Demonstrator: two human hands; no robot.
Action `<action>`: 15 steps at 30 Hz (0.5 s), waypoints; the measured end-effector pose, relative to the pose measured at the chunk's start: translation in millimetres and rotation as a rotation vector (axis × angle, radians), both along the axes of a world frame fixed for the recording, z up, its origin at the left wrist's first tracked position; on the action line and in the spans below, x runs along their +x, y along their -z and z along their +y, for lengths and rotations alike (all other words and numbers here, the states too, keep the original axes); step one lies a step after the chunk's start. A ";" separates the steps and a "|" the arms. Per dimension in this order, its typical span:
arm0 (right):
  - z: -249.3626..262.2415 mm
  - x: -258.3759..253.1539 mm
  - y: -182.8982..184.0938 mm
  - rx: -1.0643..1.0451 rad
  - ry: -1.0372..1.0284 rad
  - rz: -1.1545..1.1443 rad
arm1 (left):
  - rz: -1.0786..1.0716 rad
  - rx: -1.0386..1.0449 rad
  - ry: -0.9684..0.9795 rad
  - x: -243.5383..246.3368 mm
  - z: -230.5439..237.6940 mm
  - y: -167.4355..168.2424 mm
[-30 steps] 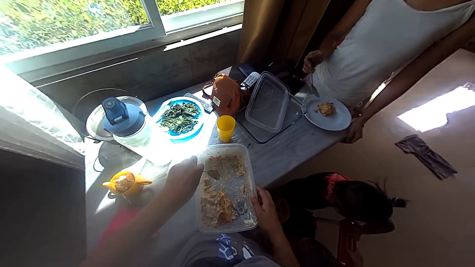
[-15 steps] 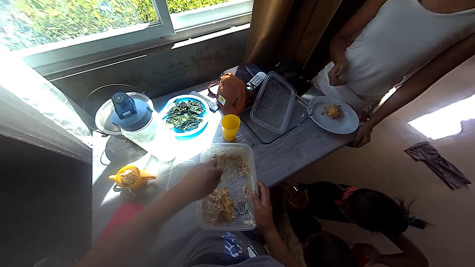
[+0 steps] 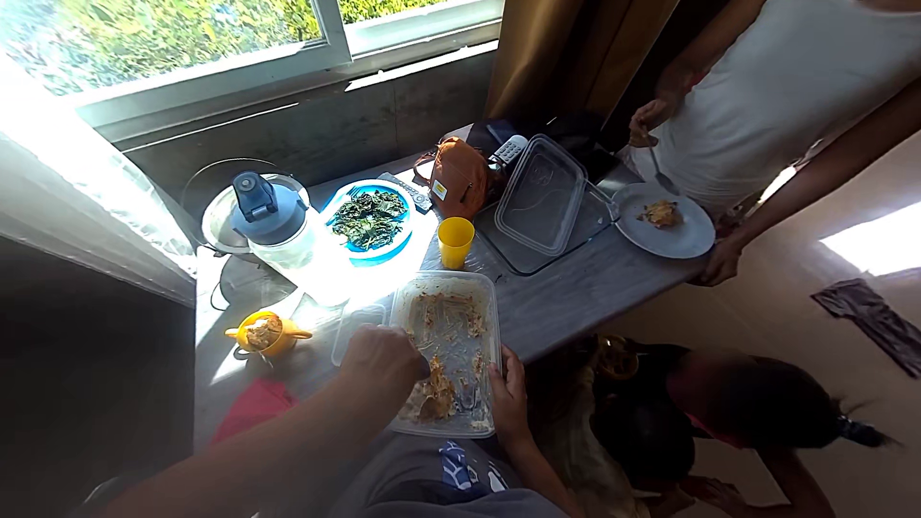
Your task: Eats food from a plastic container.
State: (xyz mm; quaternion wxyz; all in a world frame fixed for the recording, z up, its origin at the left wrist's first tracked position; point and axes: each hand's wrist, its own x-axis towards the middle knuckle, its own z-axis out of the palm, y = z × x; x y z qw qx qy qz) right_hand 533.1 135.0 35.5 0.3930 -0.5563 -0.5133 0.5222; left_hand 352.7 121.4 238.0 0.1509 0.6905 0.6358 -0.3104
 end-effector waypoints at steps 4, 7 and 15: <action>1.7 -4.6 0.5 0.005 -0.008 -0.005 | 0.007 -0.173 0.103 29.1 -0.4 -12.1; 1.3 -6.5 -0.7 -0.005 -0.002 0.001 | 0.008 -0.290 0.140 44.6 7.2 -8.7; 0.4 -7.1 0.8 -0.013 0.024 0.038 | 0.035 -0.398 0.159 62.4 18.0 4.8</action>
